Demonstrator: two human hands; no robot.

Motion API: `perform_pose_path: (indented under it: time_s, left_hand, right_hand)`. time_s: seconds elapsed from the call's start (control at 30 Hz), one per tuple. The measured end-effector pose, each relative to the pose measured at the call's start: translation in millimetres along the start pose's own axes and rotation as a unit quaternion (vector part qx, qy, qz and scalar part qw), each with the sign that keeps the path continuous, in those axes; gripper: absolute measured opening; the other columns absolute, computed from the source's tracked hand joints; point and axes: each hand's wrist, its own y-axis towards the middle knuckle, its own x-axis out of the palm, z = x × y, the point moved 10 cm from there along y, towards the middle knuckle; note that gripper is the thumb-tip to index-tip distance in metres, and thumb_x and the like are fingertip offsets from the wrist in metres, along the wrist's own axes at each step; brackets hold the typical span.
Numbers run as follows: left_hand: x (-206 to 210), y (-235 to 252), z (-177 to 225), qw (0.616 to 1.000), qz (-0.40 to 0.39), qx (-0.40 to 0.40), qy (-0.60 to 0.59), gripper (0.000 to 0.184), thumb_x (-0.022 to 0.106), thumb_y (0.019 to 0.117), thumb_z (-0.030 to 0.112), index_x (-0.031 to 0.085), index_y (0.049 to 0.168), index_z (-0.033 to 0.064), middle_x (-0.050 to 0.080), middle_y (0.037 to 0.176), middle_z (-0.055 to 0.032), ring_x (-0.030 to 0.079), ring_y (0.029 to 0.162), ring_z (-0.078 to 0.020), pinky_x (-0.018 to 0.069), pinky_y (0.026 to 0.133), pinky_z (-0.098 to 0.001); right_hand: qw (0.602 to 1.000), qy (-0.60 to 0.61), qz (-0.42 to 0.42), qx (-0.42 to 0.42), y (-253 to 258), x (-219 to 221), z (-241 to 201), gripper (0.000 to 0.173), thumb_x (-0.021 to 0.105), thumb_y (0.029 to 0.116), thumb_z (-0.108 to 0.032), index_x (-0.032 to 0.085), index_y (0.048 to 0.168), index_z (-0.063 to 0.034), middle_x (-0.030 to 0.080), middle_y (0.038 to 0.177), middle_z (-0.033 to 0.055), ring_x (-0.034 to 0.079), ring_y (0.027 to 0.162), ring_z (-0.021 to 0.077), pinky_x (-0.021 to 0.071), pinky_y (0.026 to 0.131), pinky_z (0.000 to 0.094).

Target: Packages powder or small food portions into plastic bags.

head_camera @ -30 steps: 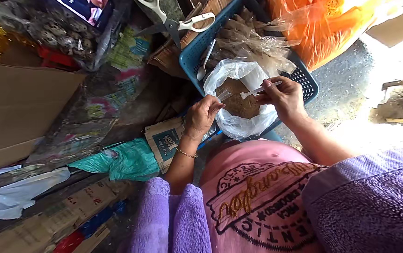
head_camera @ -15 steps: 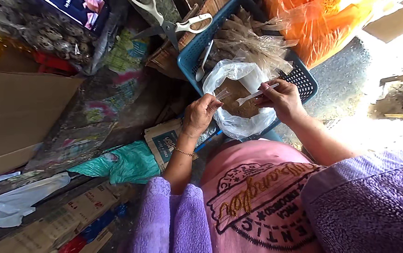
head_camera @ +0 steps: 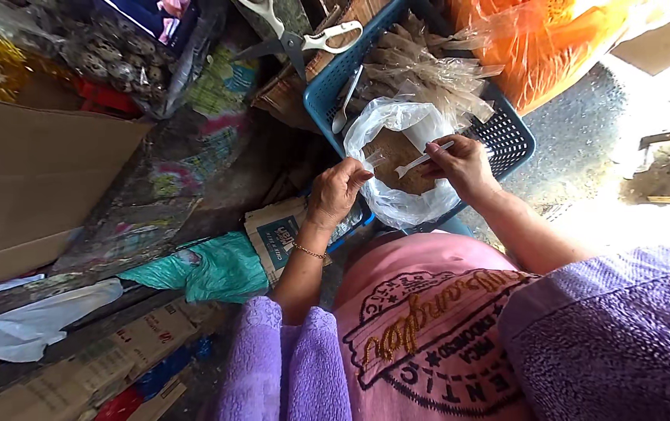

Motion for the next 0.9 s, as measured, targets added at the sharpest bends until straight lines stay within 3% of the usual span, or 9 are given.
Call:
perform_pose_path:
  time_s: [0.17,0.47,0.9]
  left_hand:
    - [-0.4,3.3,3.2,1.0,0.0,0.022,-0.006,0.043,0.052,0.1059,0.038,0.067,0.093,0.0006,0.064,0.076,-0.01,0.063,0.069,-0.0198,0.0532,0.067,-0.0386]
    - [2.1,13.6,8.6,0.999,-0.03,0.036,0.013,0.046,0.052,0.1044,0.042,0.067,0.092,0.0004,0.063,0.072,-0.0099,0.062,0.065,-0.0222,0.0516,0.062,-0.0407]
    - [2.6,16.0,8.0,0.999,-0.037,0.037,-0.003,0.046,0.05,0.1057,0.041,0.066,0.089,0.001,0.06,0.07,-0.009,0.06,0.062,-0.0199,0.05,0.059,-0.0379]
  right_hand:
    - [0.994,0.111,0.002,0.015,-12.2,-18.6,-22.0,0.009,0.053,0.1066,-0.01,0.06,0.105,-0.0048,0.073,0.084,0.0021,0.075,0.071,0.0155,0.0664,0.07,0.0344]
    - [0.983,0.165,0.03,-0.069,-31.0,-42.8,-89.4,0.013,0.049,0.1076,-0.01,0.06,0.102,-0.009,0.075,0.083,0.0006,0.075,0.068,0.0146,0.0666,0.068,0.0329]
    - [0.983,0.158,-0.006,-0.09,-20.3,-25.8,-92.6,0.014,0.049,0.1069,-0.007,0.061,0.1,-0.0089,0.075,0.081,0.0014,0.075,0.067,0.0147,0.0664,0.067,0.0322]
